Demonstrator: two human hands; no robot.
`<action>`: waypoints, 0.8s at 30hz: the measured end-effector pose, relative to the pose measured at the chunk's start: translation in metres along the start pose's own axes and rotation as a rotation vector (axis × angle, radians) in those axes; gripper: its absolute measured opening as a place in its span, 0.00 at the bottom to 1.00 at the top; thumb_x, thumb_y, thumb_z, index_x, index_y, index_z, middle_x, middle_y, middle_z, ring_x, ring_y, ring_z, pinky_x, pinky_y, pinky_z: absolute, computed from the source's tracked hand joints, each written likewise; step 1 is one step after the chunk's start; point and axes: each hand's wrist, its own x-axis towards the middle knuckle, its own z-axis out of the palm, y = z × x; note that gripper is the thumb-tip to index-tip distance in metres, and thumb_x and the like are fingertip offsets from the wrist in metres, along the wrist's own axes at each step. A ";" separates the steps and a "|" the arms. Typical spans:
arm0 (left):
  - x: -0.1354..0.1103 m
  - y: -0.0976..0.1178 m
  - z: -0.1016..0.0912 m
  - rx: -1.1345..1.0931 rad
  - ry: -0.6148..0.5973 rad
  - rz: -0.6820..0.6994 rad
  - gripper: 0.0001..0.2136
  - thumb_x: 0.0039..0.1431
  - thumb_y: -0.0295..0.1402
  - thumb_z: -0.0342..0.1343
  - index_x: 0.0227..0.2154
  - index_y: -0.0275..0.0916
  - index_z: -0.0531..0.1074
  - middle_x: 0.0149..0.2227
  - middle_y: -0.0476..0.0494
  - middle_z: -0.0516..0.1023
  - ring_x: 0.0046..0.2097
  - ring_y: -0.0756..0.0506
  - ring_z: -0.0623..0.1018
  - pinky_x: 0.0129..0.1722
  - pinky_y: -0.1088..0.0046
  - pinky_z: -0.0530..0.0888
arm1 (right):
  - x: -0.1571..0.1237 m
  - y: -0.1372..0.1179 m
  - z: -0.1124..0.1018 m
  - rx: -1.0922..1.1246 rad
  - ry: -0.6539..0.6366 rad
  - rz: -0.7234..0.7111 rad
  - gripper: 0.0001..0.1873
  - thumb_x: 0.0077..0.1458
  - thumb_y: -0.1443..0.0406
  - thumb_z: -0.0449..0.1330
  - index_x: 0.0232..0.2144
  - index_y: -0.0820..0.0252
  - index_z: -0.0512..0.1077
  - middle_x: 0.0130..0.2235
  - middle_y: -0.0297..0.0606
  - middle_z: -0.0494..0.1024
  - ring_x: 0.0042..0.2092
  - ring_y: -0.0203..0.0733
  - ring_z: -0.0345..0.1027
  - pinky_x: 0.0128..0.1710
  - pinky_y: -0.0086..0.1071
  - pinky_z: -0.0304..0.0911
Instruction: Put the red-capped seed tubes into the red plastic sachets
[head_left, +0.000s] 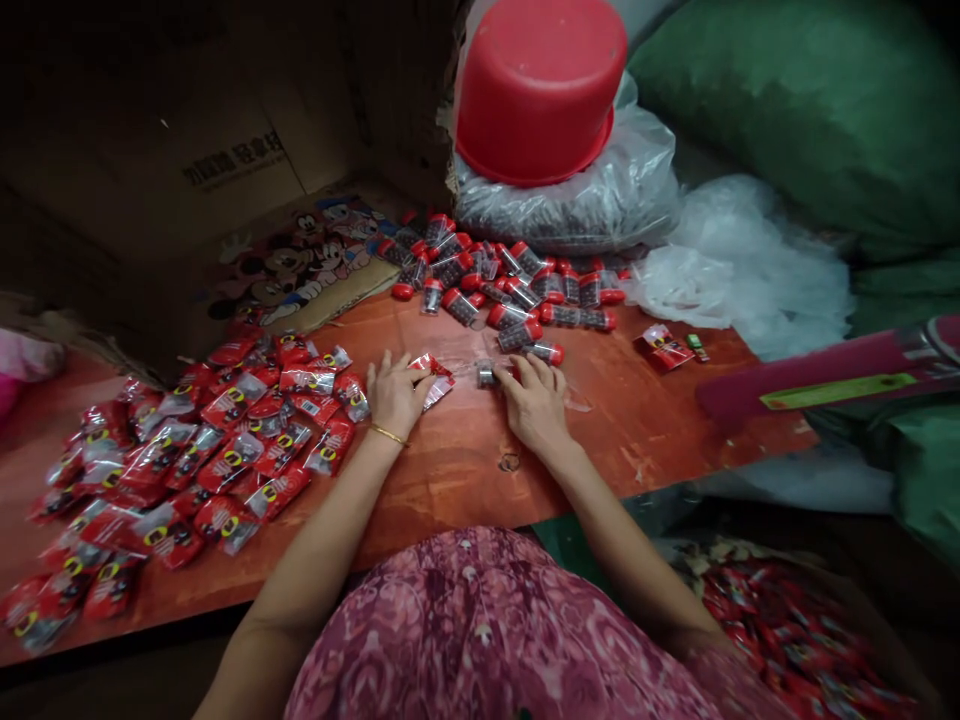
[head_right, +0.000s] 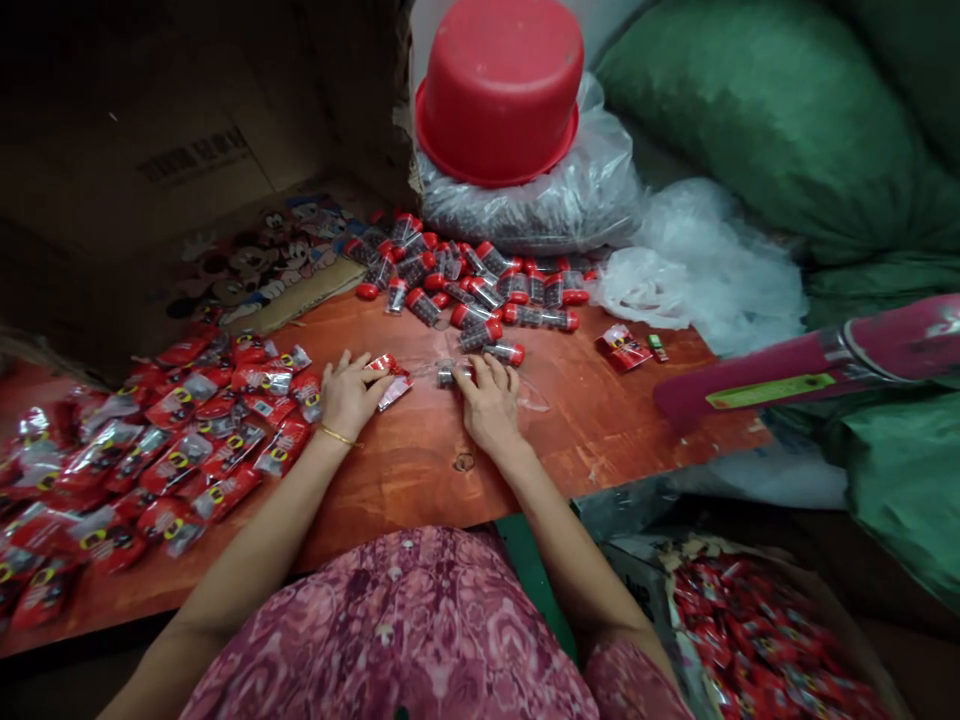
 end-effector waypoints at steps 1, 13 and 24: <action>-0.001 0.000 0.001 -0.014 0.016 -0.003 0.11 0.54 0.40 0.53 0.34 0.45 0.77 0.51 0.41 0.72 0.58 0.34 0.63 0.54 0.49 0.57 | -0.004 -0.002 -0.004 0.040 0.023 -0.007 0.16 0.55 0.67 0.51 0.45 0.58 0.70 0.52 0.45 0.68 0.55 0.50 0.53 0.51 0.44 0.47; -0.031 0.018 -0.024 -0.330 0.365 0.055 0.12 0.50 0.37 0.56 0.39 0.42 0.75 0.52 0.41 0.71 0.58 0.37 0.64 0.58 0.51 0.53 | 0.030 -0.086 -0.007 1.218 -0.036 0.345 0.17 0.54 0.54 0.51 0.26 0.61 0.69 0.24 0.33 0.70 0.26 0.34 0.62 0.27 0.28 0.59; -0.050 0.042 -0.019 -1.508 -0.010 -0.585 0.18 0.33 0.44 0.66 0.24 0.34 0.73 0.25 0.46 0.78 0.28 0.49 0.76 0.29 0.75 0.71 | 0.017 -0.087 -0.013 1.043 0.098 0.331 0.17 0.56 0.59 0.47 0.19 0.59 0.61 0.21 0.30 0.62 0.25 0.33 0.55 0.26 0.27 0.54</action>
